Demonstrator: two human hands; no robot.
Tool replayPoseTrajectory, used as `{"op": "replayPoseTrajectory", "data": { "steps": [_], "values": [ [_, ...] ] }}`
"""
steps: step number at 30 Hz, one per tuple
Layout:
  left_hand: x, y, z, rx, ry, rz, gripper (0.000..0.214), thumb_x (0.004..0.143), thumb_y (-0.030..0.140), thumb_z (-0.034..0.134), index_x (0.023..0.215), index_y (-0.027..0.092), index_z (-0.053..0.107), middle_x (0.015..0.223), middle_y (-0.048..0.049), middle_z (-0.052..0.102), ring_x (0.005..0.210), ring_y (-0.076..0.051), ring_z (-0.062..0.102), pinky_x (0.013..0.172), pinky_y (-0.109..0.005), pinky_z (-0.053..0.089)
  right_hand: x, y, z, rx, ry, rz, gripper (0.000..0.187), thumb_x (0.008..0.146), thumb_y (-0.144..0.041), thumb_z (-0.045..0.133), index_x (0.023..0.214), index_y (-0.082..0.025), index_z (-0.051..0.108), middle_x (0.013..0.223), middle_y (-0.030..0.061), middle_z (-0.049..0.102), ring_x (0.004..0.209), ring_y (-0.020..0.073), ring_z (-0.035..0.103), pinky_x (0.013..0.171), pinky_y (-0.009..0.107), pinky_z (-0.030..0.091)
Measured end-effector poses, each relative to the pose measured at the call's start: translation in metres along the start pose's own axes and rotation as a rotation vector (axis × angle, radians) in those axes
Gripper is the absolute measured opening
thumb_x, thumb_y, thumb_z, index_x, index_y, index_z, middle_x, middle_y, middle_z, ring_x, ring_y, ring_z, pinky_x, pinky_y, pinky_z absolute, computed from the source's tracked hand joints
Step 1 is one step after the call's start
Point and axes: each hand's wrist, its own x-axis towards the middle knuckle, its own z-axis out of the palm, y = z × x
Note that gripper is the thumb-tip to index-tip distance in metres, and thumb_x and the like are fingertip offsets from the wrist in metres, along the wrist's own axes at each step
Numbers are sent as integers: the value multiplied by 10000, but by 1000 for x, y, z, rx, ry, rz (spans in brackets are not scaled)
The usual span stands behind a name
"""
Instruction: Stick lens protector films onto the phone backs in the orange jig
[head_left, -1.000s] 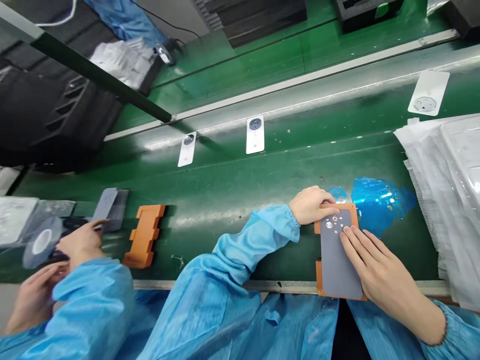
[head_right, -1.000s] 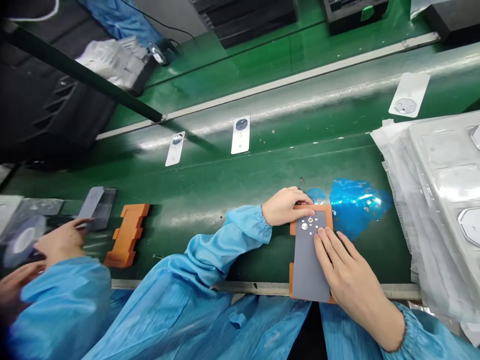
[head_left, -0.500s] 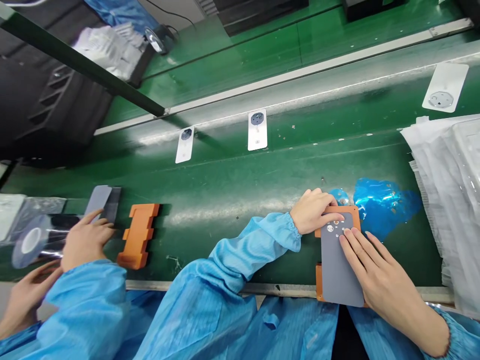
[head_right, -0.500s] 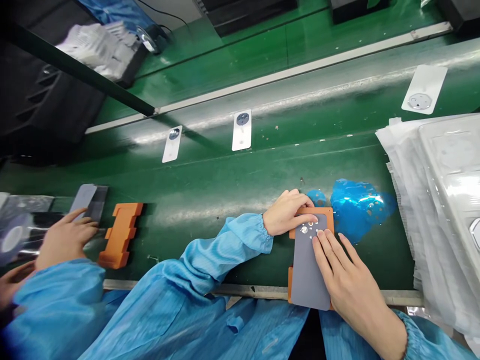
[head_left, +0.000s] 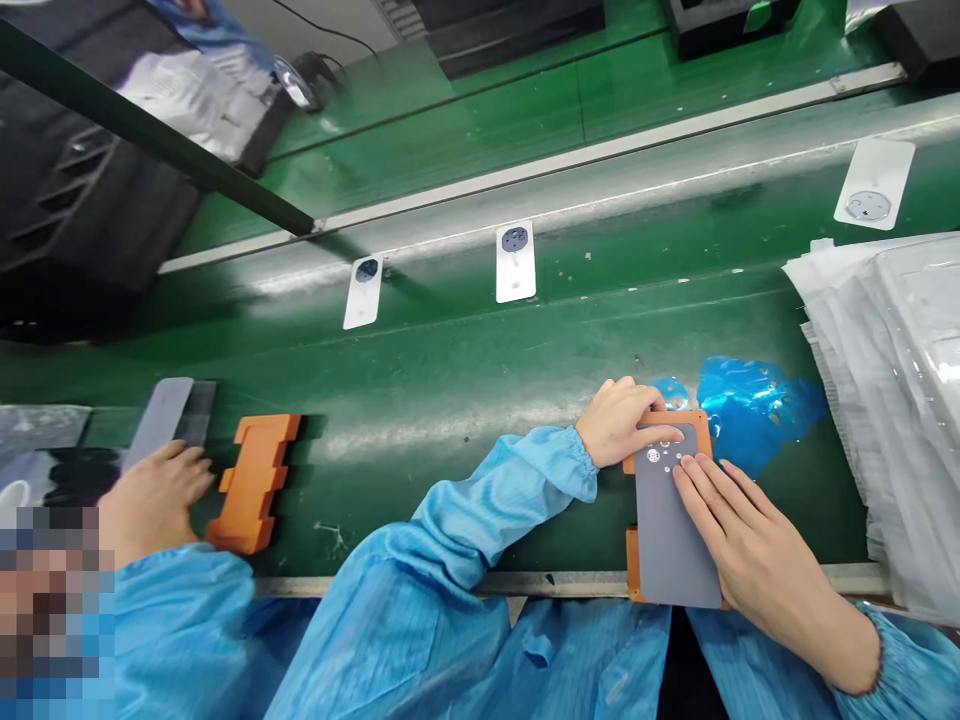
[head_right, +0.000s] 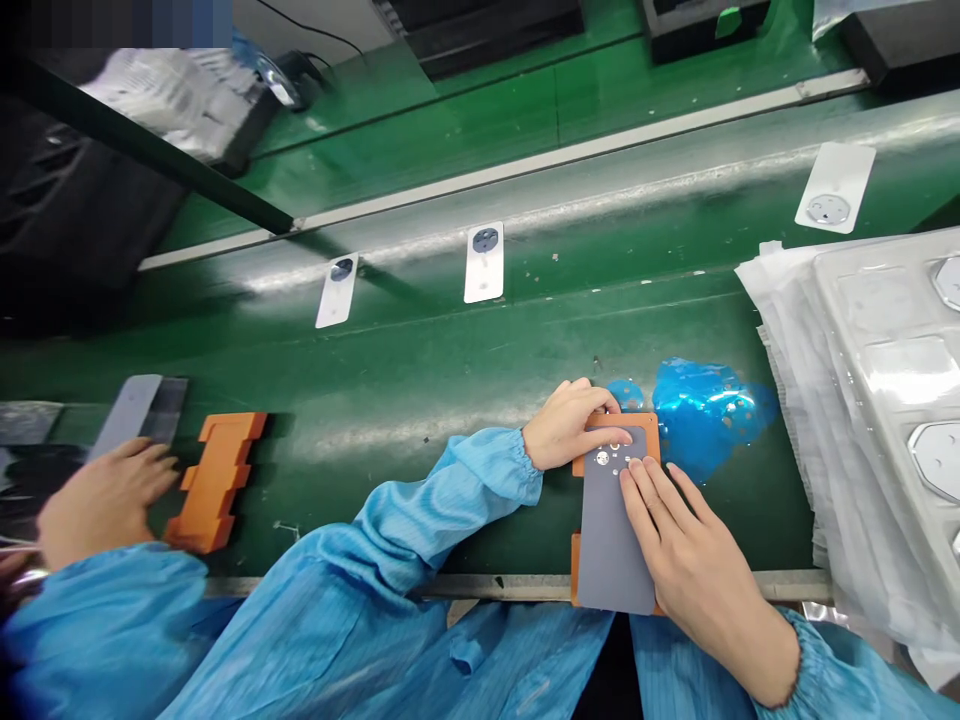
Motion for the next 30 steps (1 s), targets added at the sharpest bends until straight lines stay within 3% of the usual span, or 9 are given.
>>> {"op": "replayPoseTrajectory", "data": {
  "steps": [6,10,14,18,21,24,26,28,30],
  "values": [
    [-3,-13,-5,-126,-2,64,220,1029,398,577,1041,219,705,995,-12,758,958,-180,607,943,-330,446,-4,-5,1,-65,42,8,571,897,-32,430,1460,32,498,1487,245,579,1358,357,589,1125,496,525],
    [-3,-10,-2,-86,39,31,306,936,503,716,1036,215,703,996,-15,752,947,-192,598,926,-344,452,-3,-7,0,-26,50,25,556,888,-34,428,1431,33,526,1476,244,589,1350,360,593,1108,500,538],
    [-2,-2,6,-14,76,-29,422,894,620,720,973,205,701,915,-21,735,917,-208,593,864,-360,439,-3,-8,4,24,62,49,556,889,-36,436,1430,21,548,1493,237,578,1365,361,578,1110,512,533],
    [-5,-3,8,-12,92,4,425,885,612,734,1005,205,710,971,-38,730,961,-218,616,911,-377,473,-3,0,5,33,146,16,537,886,7,419,1375,-54,631,1439,188,638,1305,321,632,1071,483,560],
    [-5,-7,-13,-170,134,110,436,932,593,682,1088,188,718,1118,-93,707,1059,-221,648,961,-368,520,2,20,-6,121,275,-38,483,942,-17,432,1337,-140,681,1353,120,707,1215,253,692,1014,400,599],
    [-1,1,-57,-486,108,304,576,1001,674,490,1156,166,714,1225,-141,712,1118,-230,685,958,-359,563,20,54,-29,377,375,17,438,1000,-118,477,1379,-199,682,1352,100,712,1220,234,699,1036,352,600],
    [2,15,-87,-646,75,451,637,956,726,531,1170,155,716,1208,-152,740,1109,-251,712,955,-375,582,40,80,-45,622,435,107,371,1013,-196,532,1329,-221,726,1310,100,733,1180,254,724,1015,358,619],
    [6,35,-109,-705,183,536,615,833,686,747,1140,154,735,1160,-146,764,1077,-262,731,948,-372,595,65,103,-57,882,534,275,287,1000,-274,615,1234,-245,780,1202,87,776,1078,265,762,927,358,657],
    [11,54,-119,-690,438,555,491,783,557,860,1062,163,769,1077,-120,787,1003,-238,745,914,-342,604,91,122,-65,1130,657,407,213,947,-349,719,1120,-277,821,1101,65,800,985,262,778,866,364,673]
  ]
}}
